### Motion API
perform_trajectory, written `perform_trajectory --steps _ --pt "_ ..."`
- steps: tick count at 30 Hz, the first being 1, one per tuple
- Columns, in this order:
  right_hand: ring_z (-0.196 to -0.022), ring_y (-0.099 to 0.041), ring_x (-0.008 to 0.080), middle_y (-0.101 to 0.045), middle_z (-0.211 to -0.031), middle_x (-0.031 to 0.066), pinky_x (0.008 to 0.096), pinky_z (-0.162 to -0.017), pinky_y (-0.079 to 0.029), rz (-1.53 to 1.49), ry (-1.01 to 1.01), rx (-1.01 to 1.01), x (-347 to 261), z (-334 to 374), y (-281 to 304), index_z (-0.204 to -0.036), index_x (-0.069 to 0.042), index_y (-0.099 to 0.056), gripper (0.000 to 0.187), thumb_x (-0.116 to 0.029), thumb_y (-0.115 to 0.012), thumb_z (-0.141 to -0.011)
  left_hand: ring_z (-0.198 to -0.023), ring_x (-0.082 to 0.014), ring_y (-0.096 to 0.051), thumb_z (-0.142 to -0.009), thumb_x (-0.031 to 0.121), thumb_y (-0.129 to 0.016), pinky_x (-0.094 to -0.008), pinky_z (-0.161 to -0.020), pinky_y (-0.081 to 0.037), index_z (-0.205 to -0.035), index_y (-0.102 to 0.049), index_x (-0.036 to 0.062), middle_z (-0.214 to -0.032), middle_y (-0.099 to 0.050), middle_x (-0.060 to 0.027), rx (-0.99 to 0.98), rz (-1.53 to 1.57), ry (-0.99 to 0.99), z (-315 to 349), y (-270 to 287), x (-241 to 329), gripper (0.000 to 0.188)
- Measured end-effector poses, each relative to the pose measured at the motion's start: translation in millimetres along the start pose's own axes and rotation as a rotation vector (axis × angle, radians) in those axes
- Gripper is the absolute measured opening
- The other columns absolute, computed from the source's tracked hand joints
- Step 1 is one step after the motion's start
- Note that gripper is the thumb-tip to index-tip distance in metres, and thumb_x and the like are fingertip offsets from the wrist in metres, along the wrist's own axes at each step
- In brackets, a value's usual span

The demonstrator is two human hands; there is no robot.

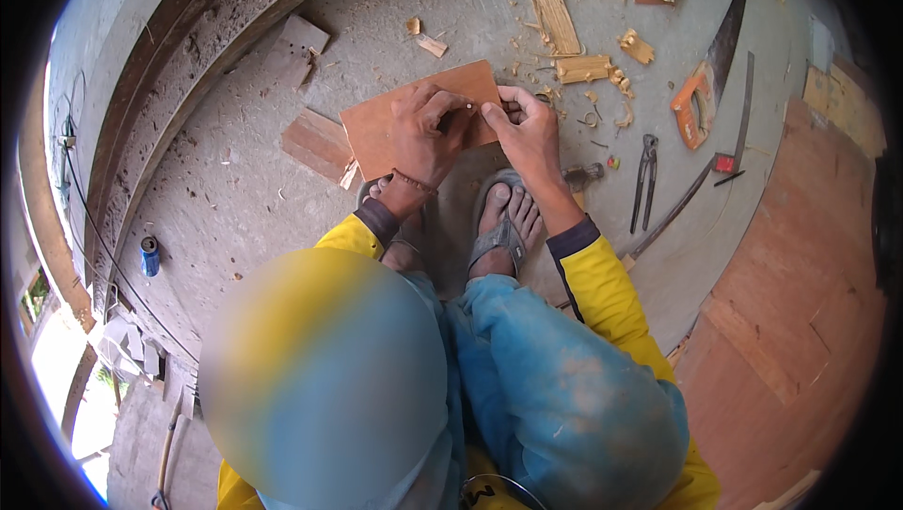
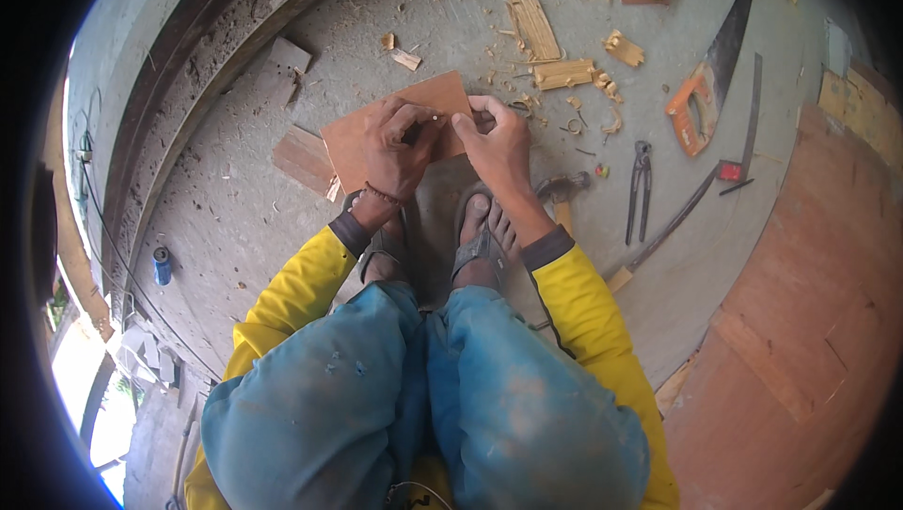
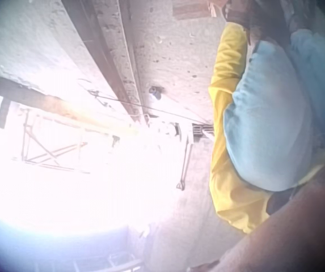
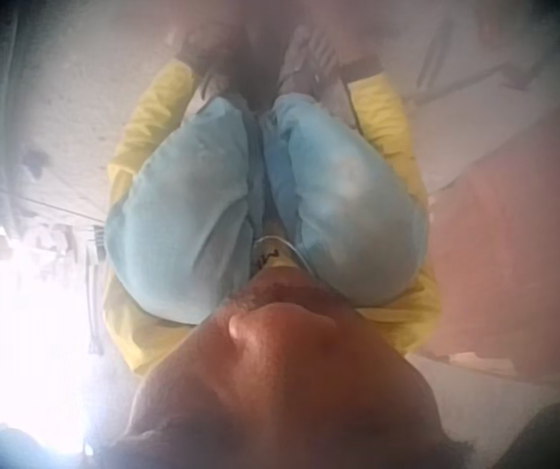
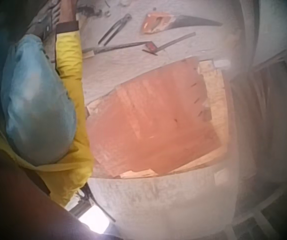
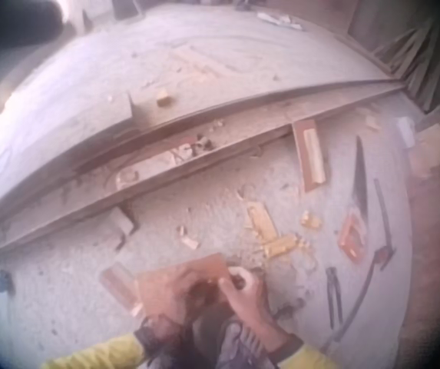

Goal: The person assembles small wooden pieces by hammering nails into them. They use a hammer and a metal ruler to mark measurements on the wood. The person also uses a power tool at the end of the clip.

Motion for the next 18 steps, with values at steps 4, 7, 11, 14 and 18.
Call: perform_trajectory --steps 4,7,11,14,18 --pt "-0.076 -0.070 0.0160 -0.075 -0.085 0.0110 0.0320 -0.070 -0.056 0.007 0.000 0.000 1.1 0.7 0.6 -0.111 0.003 -0.071 0.031 -0.017 -0.074 -0.087 -0.082 -0.0249 -0.065 -0.080 0.011 -0.079 -0.0375 -0.078 -0.043 -0.091 -0.074 0.0082 -0.087 -0.068 -0.0067 0.003 -0.039 -0.024 1.8 -0.7 1.9 0.012" --pt "-0.076 -0.066 0.0072 -0.073 -0.087 0.0048 0.0252 -0.069 -0.054 0.033 0.008 -0.031 -1.3 1.1 0.4 -0.116 0.005 -0.069 0.032 -0.016 -0.073 -0.091 -0.084 -0.0263 -0.064 -0.081 0.011 -0.078 -0.0379 -0.078 -0.043 -0.092 -0.073 0.0071 -0.088 -0.067 -0.0075 0.022 -0.042 -0.038 2.8 -1.2 2.1 0.014" --pt "-0.076 -0.066 0.0076 -0.073 -0.086 0.0053 0.0254 -0.069 -0.054 0.053 0.030 -0.035 -3.3 0.9 0.2 -0.115 0.005 -0.069 0.032 -0.017 -0.073 -0.091 -0.086 -0.0261 -0.060 -0.079 0.009 -0.076 -0.0392 -0.075 -0.039 -0.089 -0.069 0.0122 -0.088 -0.064 -0.0040 0.045 -0.039 -0.050 2.9 -2.9 1.6 0.013" --pt "-0.076 -0.066 0.0077 -0.073 -0.086 0.0056 0.0255 -0.069 -0.054 0.056 0.041 -0.031 -4.1 1.5 1.5 -0.115 0.005 -0.069 0.032 -0.017 -0.073 -0.092 -0.084 -0.0258 -0.059 -0.077 0.008 -0.076 -0.0389 -0.075 -0.039 -0.088 -0.068 0.0129 -0.087 -0.063 -0.0034 0.036 -0.046 -0.066 2.6 -2.8 3.3 0.014" --pt "-0.076 -0.066 0.0077 -0.073 -0.086 0.0057 0.0256 -0.068 -0.054 0.056 0.039 -0.040 -3.3 1.3 0.8 -0.114 0.005 -0.069 0.032 -0.017 -0.073 -0.091 -0.084 -0.0250 -0.059 -0.076 0.008 -0.076 -0.0386 -0.075 -0.038 -0.087 -0.068 0.0138 -0.085 -0.062 -0.0026 0.052 -0.041 -0.055 4.9 -3.0 2.6 0.015"
Point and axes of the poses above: each hand's wrist, its own z-axis away from the middle knuckle, its own y-axis out of the back of the hand, x = y × z, the point moved 6 cm from there along -z, towards the middle knuckle
